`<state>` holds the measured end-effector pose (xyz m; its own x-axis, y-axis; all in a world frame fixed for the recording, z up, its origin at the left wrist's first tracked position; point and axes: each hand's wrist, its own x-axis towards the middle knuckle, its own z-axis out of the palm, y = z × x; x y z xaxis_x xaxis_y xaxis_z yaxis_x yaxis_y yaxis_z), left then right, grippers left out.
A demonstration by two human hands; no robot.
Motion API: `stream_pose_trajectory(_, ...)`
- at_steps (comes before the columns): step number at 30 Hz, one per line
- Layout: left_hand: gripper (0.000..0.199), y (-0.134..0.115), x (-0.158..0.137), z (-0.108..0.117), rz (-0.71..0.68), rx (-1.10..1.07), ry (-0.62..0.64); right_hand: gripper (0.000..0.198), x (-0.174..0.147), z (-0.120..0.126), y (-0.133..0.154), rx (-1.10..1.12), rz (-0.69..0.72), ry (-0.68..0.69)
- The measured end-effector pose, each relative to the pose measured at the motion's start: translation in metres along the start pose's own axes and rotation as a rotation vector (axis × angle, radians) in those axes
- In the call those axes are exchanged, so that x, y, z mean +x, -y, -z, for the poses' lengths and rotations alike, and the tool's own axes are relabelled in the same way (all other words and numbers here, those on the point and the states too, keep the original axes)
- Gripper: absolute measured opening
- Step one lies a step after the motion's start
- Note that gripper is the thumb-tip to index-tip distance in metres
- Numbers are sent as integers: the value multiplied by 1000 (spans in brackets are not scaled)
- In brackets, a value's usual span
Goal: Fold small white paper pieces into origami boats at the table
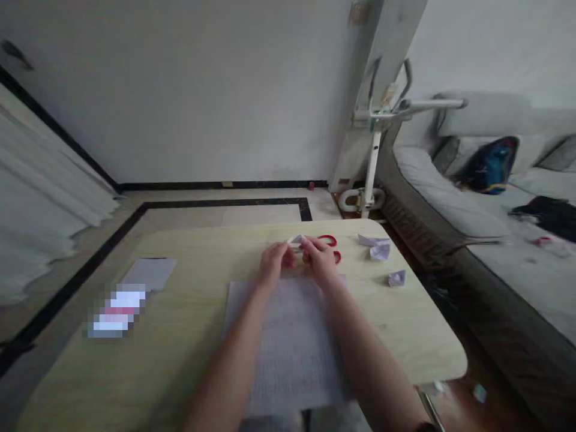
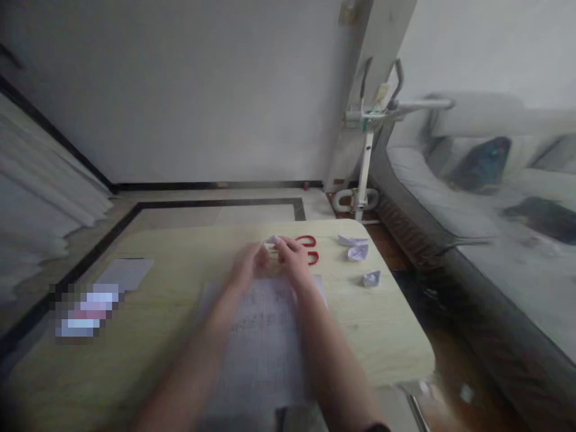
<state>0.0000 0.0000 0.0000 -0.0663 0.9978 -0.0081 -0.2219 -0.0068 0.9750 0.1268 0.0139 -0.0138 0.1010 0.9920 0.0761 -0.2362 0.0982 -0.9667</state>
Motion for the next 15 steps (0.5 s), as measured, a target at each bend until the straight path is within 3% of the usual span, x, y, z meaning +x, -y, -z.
stream_pose_trajectory(5, 29, 4, 3, 0, 1, 0, 57, 26, -4, -1, 5, 44, -50, 182)
stream_pose_trajectory(15, 19, 6, 5, 3, -1, 0, -19, 24, -7, -4, 9, 117, -99, 208)
